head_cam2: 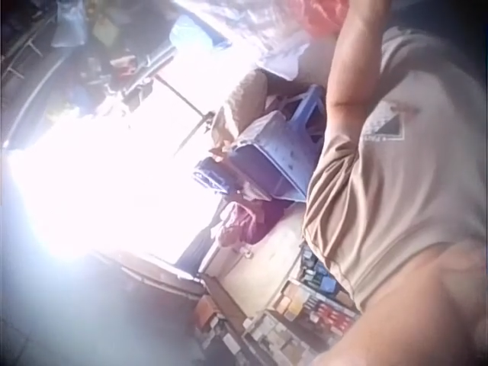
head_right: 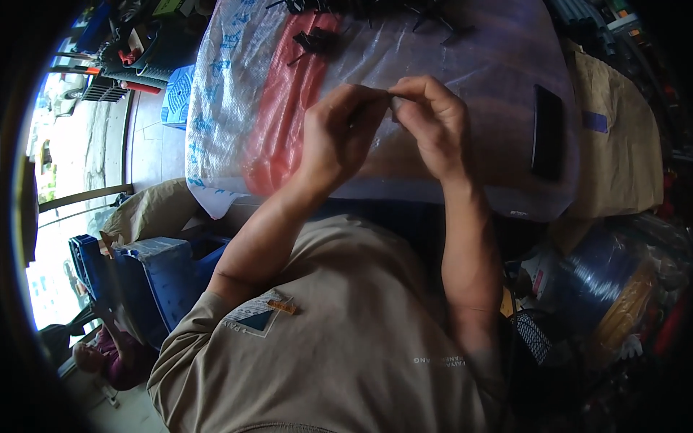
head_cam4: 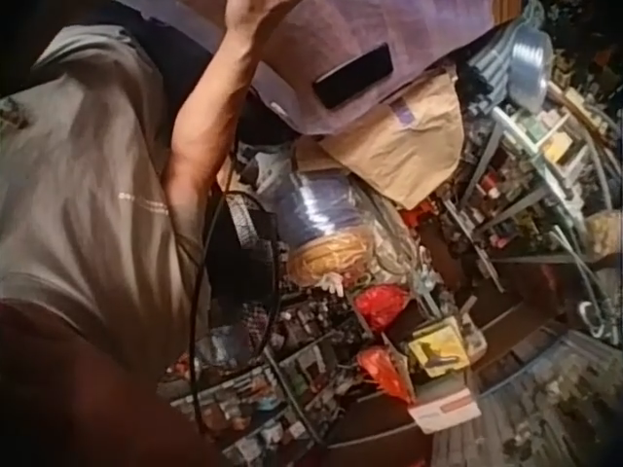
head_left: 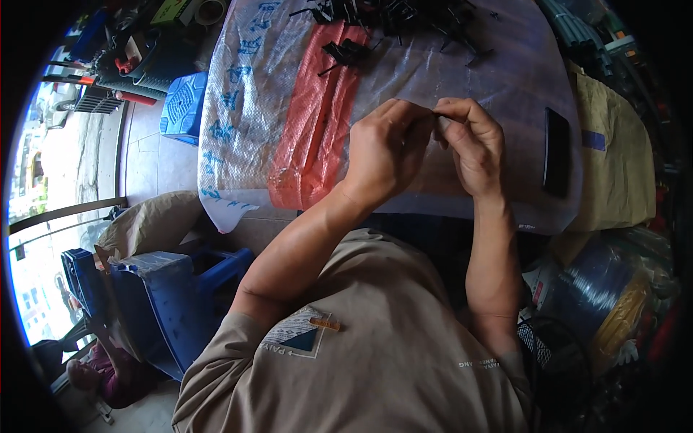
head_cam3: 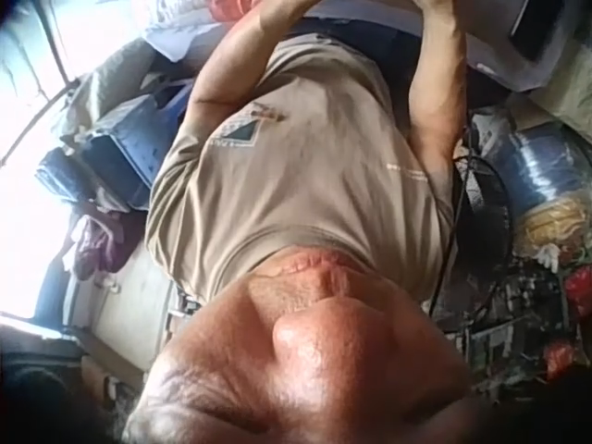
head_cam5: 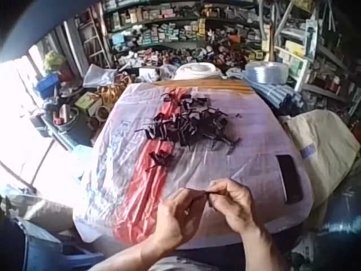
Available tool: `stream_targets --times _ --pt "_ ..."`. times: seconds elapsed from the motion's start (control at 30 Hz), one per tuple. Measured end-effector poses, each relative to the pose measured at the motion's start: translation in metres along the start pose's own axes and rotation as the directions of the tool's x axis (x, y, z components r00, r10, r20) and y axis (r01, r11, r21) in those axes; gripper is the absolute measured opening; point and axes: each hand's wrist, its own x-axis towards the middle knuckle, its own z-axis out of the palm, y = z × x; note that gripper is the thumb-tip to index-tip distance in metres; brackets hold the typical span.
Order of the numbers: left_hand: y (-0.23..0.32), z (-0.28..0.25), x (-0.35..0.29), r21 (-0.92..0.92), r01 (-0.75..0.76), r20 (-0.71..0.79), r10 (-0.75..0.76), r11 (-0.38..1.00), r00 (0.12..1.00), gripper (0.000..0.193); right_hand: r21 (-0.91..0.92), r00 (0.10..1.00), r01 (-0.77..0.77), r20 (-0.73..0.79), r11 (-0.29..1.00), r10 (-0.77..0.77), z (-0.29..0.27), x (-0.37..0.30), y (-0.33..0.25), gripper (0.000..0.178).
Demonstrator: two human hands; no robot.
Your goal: Assembling small black plastic mechanical components by hand on a workbench.
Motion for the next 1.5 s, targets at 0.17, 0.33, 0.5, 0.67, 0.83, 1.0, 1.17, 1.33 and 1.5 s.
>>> stream_targets --times 0.17,0.33,0.5,0.67,0.83,1.0,1.17,1.33,1.5 --pt "0.004 -0.018 0.009 -0.515 0.641 0.426 -0.479 0.569 0.768 0.025 -0.077 0.995 -0.083 0.054 0.994 0.088 -0.006 -0.006 -0.015 0.020" --pt "-0.001 -0.019 0.005 -0.501 0.718 0.527 -0.487 0.484 0.696 0.026 -0.196 0.990 -0.067 0.112 0.978 0.091 -0.009 -0.010 -0.021 0.014" --pt "0.003 -0.023 0.006 -0.318 0.501 0.459 -0.332 0.805 0.824 0.026 -0.238 0.969 -0.181 0.124 0.954 0.214 -0.014 -0.012 -0.023 0.012" --pt "-0.007 -0.029 0.004 -0.119 0.094 0.327 -0.051 0.988 0.944 0.026 -0.289 0.952 -0.228 0.134 0.930 0.275 -0.005 -0.005 -0.032 0.013" --pt "-0.005 -0.038 0.008 0.033 0.073 0.274 -0.080 0.997 0.958 0.023 -0.336 0.937 -0.245 0.159 0.909 0.312 0.007 0.007 -0.037 0.010" --pt "-0.008 -0.044 0.003 0.077 0.062 0.134 -0.072 0.995 0.988 0.020 -0.362 0.944 -0.166 0.211 0.917 0.254 0.022 0.024 -0.032 0.008" --pt "-0.013 -0.064 0.004 0.097 0.083 0.064 -0.089 0.992 0.994 0.019 -0.396 0.918 -0.129 0.298 0.909 0.260 0.038 0.044 -0.032 0.006" --pt "-0.024 -0.079 0.003 0.102 0.104 0.023 -0.107 0.989 0.994 0.022 -0.418 0.855 -0.194 0.371 0.887 0.362 0.051 0.061 -0.027 0.007" --pt "-0.011 -0.092 0.008 -0.254 0.462 0.234 -0.409 0.850 0.882 0.024 -0.339 0.802 -0.311 0.408 0.888 0.436 0.051 0.067 -0.028 0.014"
